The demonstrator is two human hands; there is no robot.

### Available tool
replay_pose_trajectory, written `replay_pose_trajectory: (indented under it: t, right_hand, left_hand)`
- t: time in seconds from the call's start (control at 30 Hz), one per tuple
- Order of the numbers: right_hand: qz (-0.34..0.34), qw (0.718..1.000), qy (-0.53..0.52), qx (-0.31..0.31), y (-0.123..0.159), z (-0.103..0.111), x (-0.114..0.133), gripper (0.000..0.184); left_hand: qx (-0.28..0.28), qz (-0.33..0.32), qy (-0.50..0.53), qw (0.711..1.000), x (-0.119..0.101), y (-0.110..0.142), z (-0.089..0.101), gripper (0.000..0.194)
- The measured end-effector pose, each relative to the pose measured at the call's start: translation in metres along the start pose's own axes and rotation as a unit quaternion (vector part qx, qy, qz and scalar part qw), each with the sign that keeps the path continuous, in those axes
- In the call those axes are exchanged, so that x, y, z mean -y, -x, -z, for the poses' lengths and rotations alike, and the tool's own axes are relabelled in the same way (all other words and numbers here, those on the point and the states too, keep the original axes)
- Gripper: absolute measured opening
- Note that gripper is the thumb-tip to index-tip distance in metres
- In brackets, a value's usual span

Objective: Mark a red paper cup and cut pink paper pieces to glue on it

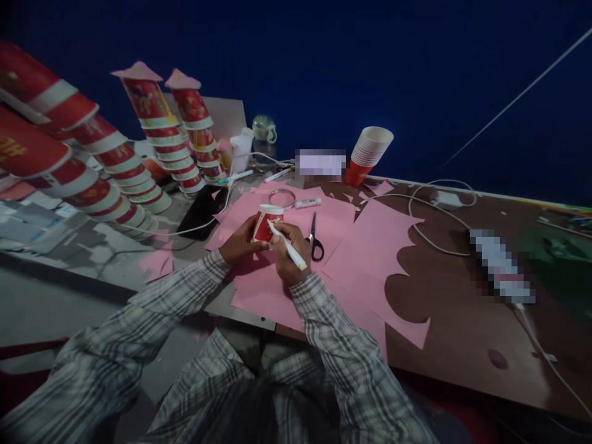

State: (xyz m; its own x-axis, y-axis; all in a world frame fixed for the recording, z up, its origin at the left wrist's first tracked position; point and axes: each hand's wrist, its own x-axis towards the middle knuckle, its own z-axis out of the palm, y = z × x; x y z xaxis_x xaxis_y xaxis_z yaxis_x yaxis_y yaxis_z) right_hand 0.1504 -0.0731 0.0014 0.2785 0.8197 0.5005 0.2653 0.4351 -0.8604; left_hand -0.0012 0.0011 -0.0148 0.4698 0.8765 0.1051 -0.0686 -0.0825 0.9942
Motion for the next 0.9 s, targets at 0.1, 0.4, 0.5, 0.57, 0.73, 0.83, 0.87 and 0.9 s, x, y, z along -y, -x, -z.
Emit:
replay_pose_trajectory:
  t: [0.1, 0.4, 0.5, 0.57, 0.73, 0.83, 0.87, 0.9]
  right_hand:
    - [0.000, 1.000, 0.003, -0.003, -0.001, -0.001, 0.002, 0.029]
    - [0.017, 0.999, -0.022, -0.029, -0.002, -0.001, 0.013, 0.026]
    - [0.016, 1.000, -0.003, -0.018, -0.001, 0.000, 0.011, 0.028]
    - [0.019, 1.000, -0.001, -0.016, 0.000, -0.001, 0.007, 0.028]
    - [0.001, 1.000, 0.011, -0.017, 0.000, -0.003, 0.002, 0.029]
    - [0.003, 1.000, 0.011, -0.014, -0.001, -0.003, 0.005, 0.030]
    - [0.008, 1.000, 0.002, -0.015, -0.001, -0.003, 0.006, 0.030]
    - [0.013, 1.000, -0.009, -0.017, -0.002, -0.002, 0.008, 0.029]
  left_hand:
    - [-0.003, 0.002, -0.007, 1.000, 0.000, 0.000, 0.000, 0.086]
    - [0.000, 0.003, 0.001, 1.000, 0.000, 0.000, -0.001, 0.087]
    - [0.003, 0.010, -0.004, 1.000, 0.001, 0.000, 0.001, 0.090]
    - [0.001, 0.008, -0.001, 1.000, 0.002, 0.001, 0.001, 0.091]
    - [-0.006, -0.002, -0.001, 1.000, 0.003, 0.002, 0.001, 0.087]
    - [-0.007, -0.002, -0.008, 1.000, 0.002, 0.001, 0.000, 0.087]
    - [-0.008, -0.001, -0.006, 1.000, 0.002, 0.001, 0.000, 0.088]
    - [-0.008, 0.000, -0.002, 1.000, 0.002, 0.000, 0.000, 0.088]
